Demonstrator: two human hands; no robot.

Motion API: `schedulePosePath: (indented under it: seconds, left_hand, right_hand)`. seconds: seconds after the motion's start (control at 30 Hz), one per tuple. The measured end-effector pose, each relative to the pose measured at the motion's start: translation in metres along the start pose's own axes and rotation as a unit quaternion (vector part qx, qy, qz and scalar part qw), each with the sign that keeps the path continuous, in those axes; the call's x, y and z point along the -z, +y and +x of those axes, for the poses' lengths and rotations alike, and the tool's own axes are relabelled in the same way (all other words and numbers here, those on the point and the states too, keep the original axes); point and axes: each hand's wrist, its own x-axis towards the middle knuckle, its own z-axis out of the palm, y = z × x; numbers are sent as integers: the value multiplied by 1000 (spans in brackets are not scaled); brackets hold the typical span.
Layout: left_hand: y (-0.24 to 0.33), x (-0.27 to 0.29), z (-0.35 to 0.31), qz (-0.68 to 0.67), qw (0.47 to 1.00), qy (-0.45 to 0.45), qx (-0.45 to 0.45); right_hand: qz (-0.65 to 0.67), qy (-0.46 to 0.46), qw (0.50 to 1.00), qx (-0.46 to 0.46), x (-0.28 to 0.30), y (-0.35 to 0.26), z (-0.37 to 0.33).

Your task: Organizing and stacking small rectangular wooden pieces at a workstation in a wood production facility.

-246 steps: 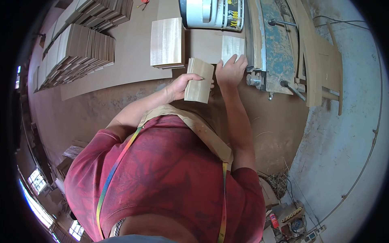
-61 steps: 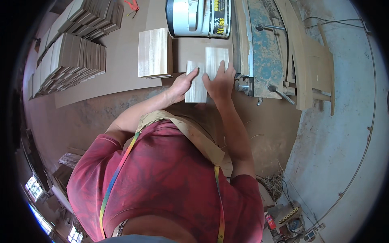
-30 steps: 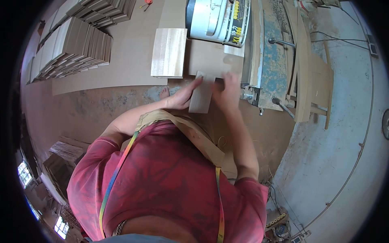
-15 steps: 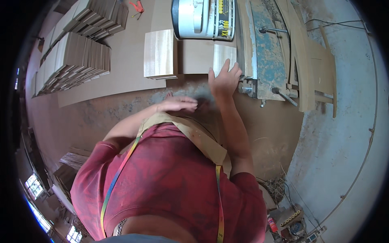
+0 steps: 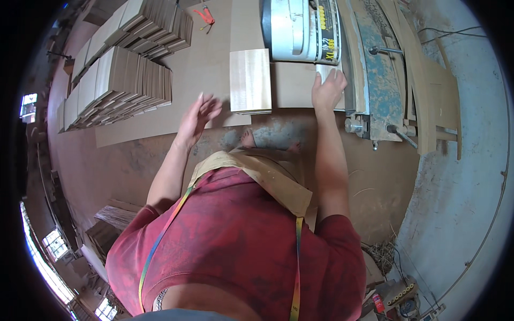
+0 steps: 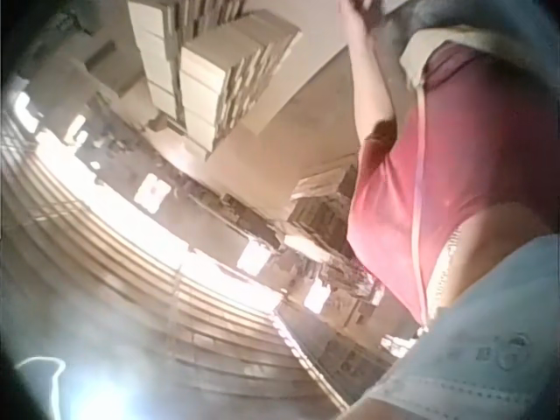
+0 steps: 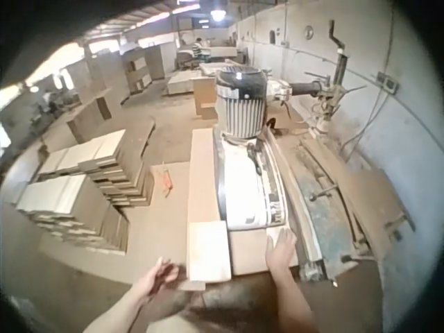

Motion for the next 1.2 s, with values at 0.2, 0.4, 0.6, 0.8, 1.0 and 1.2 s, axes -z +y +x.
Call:
schedulePosePath:
  seconds: [0.2, 0.4, 0.6, 0.8, 1.0, 1.2]
  left_hand:
    - [41, -63, 33, 24, 992, -128, 3]
    - [54, -97, 43, 36, 984, -172, 21]
    - [55, -100, 63, 64, 977, -187, 81]
    - [61, -93, 68, 61, 981, -167, 80]
    - [67, -90, 58, 74, 981, -164, 66]
    - [63, -83, 53, 87, 985, -134, 58]
  right_hand:
    - [342, -214, 910, -92, 65, -76, -13]
    - [608, -385, 652, -238, 83, -144, -4]
    - [579, -408, 636, -306, 77, -153, 6]
    - [535, -447, 650, -303, 63, -157, 7]
    - [571, -420, 644, -288, 62, -158, 10]
    - [616, -415, 618, -257, 54, -162, 13]
